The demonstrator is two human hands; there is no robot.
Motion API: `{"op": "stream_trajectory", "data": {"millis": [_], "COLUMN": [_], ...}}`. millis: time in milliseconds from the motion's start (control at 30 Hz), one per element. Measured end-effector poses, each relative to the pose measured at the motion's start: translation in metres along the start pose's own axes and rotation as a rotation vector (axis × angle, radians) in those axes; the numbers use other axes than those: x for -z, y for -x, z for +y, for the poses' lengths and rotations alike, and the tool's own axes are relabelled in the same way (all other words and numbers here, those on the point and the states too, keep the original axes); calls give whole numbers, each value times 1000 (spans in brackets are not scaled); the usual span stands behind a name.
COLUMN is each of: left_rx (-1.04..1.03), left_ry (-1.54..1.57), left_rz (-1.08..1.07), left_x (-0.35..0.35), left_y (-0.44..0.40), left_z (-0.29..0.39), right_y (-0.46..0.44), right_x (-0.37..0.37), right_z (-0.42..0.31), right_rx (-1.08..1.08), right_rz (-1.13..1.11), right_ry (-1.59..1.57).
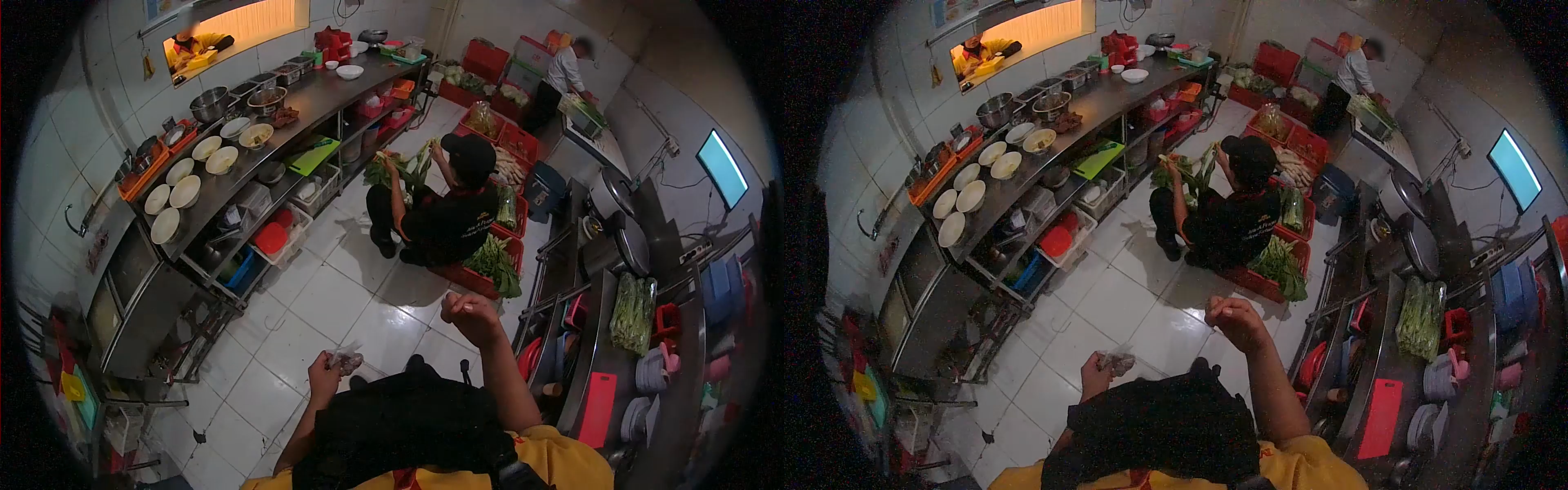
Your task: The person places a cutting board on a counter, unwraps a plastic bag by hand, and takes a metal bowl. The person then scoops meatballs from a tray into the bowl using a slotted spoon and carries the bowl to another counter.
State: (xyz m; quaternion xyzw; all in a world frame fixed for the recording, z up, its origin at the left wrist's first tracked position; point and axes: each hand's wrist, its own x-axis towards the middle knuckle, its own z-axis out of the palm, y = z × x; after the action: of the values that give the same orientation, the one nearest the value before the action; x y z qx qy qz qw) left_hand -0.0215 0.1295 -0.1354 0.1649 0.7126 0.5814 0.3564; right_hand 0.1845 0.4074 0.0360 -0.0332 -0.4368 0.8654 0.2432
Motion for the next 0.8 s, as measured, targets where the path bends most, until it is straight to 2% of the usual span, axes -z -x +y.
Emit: {"op": "stream_trajectory", "data": {"millis": [67,100,167,233,267,300,333,400,433,500,533,600,667,733,800], "left_rx": [9,32,34,-13,-15,159,165,142,145,149,146,128,95,50,-7], "left_ry": [20,-19,-88,-64,-88,180,111,-92,-145,-236,-284,-362,-403,-426,-446], "left_rz": [-50,-37,-112,-189,-292,-307,-381,-500,-557,-668,-711,-792,-853,-908,-961], "left_x": [1,2,-2,-1,0,0,-2,-11,-20,-48,-62,-90,-121,-155,-191], "left_y": [2,5,-3,-14,-25,-40,-47,-57,-63,-69,-71,-70,-62,-47,-28], "left_z": [8,14,14,-13,-35,-64,-71,-68,-68,-69,-69,-66,-57,-48,-41], "right_y": [3,9,34,93,138,188,233,317,347,388,423,494,545,553,559], "right_x": [6,16,51,103,129,141,137,106,84,37,36,49,56,-2,-42], "right_z": [1,6,29,74,102,123,134,150,149,126,133,173,170,126,70], "right_rx": [-86,-56,-355,-588,-601,-647,-669,-1259,-1294,-1625,-1656,-1369,-1170,-701,-651], "right_rz": [156,187,443,680,642,598,726,492,624,534,737,1053,1123,1572,1832], "right_ry": [131,130,448,714,1073,1425,1399,1617,1551,1192,846,695,687,1043,800]}}
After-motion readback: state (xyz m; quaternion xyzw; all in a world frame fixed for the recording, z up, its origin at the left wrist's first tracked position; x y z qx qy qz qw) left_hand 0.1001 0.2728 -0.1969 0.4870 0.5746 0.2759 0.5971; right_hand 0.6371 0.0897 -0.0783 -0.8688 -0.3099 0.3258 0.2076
